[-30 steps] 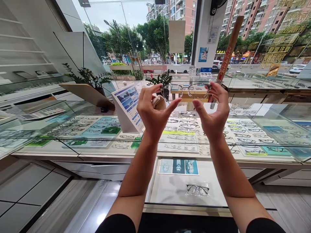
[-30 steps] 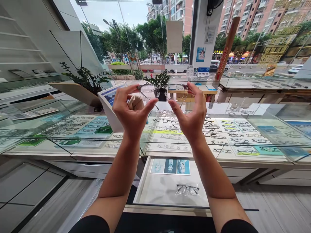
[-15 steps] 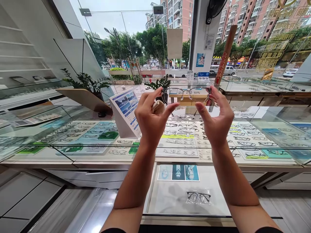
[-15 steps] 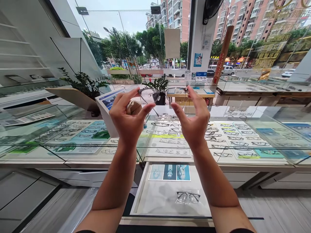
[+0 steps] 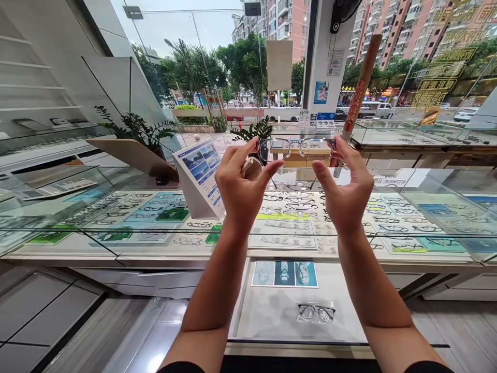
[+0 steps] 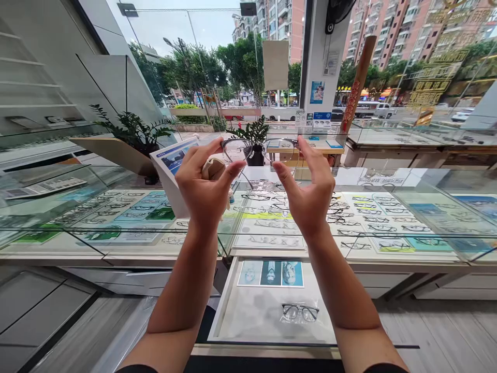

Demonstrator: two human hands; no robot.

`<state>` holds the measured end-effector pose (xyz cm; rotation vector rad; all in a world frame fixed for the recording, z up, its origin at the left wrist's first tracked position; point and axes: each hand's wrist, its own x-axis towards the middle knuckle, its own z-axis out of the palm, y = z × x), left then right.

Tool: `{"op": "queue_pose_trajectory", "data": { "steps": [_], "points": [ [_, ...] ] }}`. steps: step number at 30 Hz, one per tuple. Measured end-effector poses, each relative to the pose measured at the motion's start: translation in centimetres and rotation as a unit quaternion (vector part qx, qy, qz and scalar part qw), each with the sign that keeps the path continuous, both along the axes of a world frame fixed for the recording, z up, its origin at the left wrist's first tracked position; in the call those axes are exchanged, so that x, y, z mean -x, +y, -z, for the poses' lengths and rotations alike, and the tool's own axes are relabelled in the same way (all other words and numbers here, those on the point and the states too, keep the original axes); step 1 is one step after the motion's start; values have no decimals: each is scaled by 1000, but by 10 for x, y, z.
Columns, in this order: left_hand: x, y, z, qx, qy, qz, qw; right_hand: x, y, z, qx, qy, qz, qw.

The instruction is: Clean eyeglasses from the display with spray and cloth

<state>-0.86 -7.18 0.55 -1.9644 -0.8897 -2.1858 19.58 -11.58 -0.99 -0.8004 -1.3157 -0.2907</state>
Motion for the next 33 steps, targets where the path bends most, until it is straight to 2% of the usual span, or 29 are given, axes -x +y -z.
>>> {"op": "queue_pose_trajectory", "data": {
  "steps": [5,12,24,33],
  "points": [
    [0,0,0,-25,16,-27,999,-1,7,4,11,2,-1,1000],
    [0,-1,-1,-70,26,-65,995,2,11,7,50,24,-38,998],
    [1,-4,-2,-32,23,-38,998,7,9,7,66,48,-48,996],
    [-2,-8,-3,-21,11,-45,999,9,9,5,72,55,-57,994]
  ]
}}
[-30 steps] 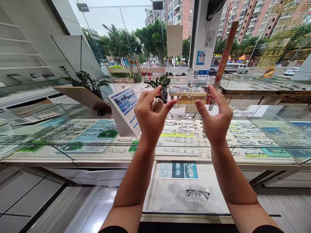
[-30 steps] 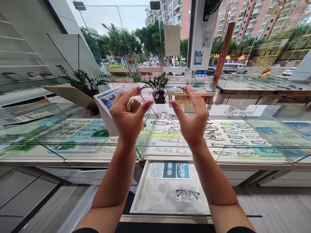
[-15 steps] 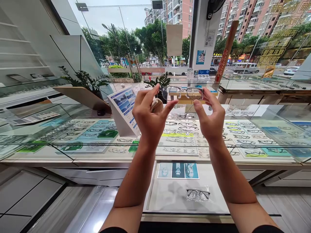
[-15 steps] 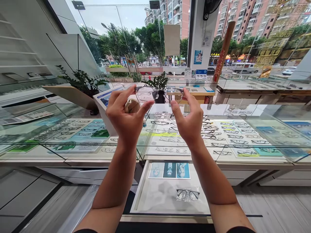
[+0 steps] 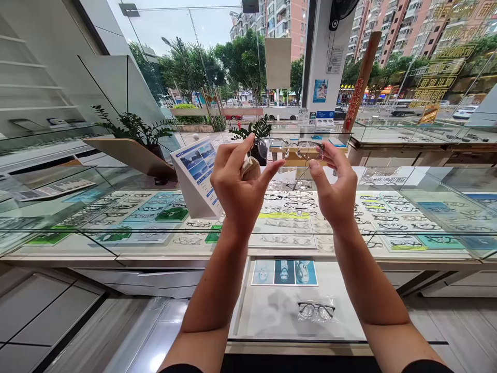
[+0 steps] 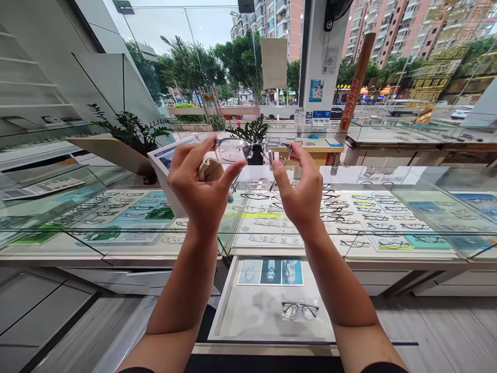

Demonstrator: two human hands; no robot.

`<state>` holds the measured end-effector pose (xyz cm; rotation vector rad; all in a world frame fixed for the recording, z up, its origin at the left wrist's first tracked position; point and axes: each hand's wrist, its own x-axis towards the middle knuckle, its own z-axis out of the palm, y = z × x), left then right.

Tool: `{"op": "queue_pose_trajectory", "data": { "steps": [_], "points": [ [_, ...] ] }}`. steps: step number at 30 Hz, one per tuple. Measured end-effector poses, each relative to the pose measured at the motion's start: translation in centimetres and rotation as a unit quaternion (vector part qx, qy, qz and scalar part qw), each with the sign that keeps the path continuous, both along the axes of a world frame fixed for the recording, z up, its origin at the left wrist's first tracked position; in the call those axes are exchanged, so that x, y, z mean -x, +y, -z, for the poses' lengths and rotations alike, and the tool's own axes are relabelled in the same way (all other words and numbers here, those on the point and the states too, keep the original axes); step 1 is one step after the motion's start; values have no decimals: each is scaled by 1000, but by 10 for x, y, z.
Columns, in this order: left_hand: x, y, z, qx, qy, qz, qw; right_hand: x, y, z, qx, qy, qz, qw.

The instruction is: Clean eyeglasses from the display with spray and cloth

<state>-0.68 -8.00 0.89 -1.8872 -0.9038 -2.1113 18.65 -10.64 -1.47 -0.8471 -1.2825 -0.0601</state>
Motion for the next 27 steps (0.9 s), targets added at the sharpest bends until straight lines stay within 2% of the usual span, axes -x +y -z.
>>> {"op": "queue_pose_trajectory", "data": {
  "steps": [11,17,27],
  "points": [
    [3,11,0,31,11,53,998,-4,-2,-2,-54,-20,43,997],
    [4,18,4,39,22,62,997,-5,-3,-3,-55,-48,83,994],
    [3,19,5,39,25,73,996,-4,-6,-4,-50,-54,91,993]
  ]
}}
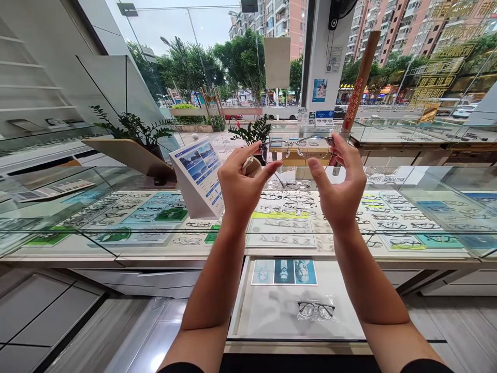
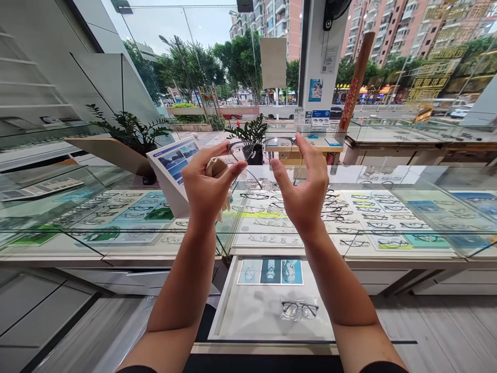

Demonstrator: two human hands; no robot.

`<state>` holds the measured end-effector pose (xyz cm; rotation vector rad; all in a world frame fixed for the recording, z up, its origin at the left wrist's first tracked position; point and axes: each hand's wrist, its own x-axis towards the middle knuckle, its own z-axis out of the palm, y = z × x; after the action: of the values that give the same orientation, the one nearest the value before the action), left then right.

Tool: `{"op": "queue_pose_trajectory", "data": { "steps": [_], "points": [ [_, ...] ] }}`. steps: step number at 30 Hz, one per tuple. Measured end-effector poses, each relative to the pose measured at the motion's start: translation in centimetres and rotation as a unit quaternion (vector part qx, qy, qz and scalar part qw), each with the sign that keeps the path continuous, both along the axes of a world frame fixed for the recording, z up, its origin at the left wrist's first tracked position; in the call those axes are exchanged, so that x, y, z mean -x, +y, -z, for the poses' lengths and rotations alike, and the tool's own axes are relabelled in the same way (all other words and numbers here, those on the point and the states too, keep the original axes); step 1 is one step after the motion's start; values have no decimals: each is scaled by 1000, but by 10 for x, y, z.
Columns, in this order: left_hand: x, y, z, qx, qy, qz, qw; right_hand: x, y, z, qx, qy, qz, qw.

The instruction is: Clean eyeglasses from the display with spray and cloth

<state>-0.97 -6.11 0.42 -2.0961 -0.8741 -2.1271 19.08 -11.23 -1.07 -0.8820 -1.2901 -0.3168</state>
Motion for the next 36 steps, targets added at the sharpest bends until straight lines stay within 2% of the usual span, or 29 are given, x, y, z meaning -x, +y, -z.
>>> {"op": "queue_pose_trajectory", "data": {
  "steps": [7,16,24,31,36],
  "points": [
    [1,1,0,-6,4,-24,1000,-1,3,2,4,-2,-26,1000],
    [-5,-11,-2,-38,-3,-74,996,-3,8,6,33,19,-51,998],
    [-6,-13,-1,-41,-14,-70,997,-1,11,9,65,34,-67,995],
    [-7,-11,0,-54,2,-96,994,0,17,13,61,42,-74,994],
    [-7,-7,0,-58,10,-102,993,0,17,13,41,15,-47,998]
  ]
}}
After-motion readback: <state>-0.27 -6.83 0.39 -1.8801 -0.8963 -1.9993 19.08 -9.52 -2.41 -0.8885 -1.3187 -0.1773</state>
